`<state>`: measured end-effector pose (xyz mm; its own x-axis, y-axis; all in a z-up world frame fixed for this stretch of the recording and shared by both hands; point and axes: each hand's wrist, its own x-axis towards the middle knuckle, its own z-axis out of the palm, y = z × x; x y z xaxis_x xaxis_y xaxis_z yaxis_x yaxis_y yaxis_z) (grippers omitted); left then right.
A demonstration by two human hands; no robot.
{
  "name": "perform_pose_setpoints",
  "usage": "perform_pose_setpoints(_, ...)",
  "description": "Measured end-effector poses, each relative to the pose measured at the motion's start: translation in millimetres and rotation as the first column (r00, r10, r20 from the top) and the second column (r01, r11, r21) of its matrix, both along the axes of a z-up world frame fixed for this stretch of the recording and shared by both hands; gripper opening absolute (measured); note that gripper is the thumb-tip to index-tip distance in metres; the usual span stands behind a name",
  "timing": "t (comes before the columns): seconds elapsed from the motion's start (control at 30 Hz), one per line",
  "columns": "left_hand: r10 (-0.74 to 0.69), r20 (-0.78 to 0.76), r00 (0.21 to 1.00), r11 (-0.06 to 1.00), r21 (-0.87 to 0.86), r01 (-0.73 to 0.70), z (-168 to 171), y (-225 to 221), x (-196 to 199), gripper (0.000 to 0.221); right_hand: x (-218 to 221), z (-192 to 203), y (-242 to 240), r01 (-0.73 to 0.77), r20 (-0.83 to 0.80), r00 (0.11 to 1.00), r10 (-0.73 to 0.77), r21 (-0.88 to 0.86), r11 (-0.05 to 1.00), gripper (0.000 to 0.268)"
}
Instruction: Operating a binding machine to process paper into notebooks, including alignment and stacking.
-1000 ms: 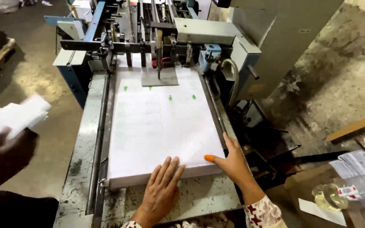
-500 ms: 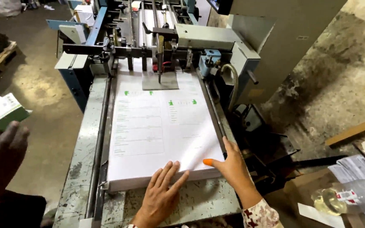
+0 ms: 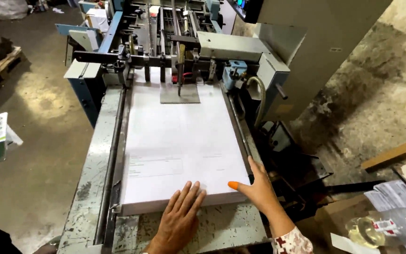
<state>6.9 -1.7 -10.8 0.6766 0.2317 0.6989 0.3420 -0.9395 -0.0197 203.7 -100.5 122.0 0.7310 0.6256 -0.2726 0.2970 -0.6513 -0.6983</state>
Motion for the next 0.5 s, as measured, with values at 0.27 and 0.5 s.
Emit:
perform_pose_setpoints(0.27,-0.156,0.023,0.987,0.981,-0.115,0.158,6,3,-5,0.076,-2,1,8,0.071,0.047,0.997,-0.069,-0.048,0.996,0.108)
perform_pose_setpoints(0.5,-0.187,0.049,0.981,0.971,-0.141,0.192,10,5,-7,0.072,-9,11,12,0.082,0.039,0.996,-0.078,-0.098,0.992,0.107)
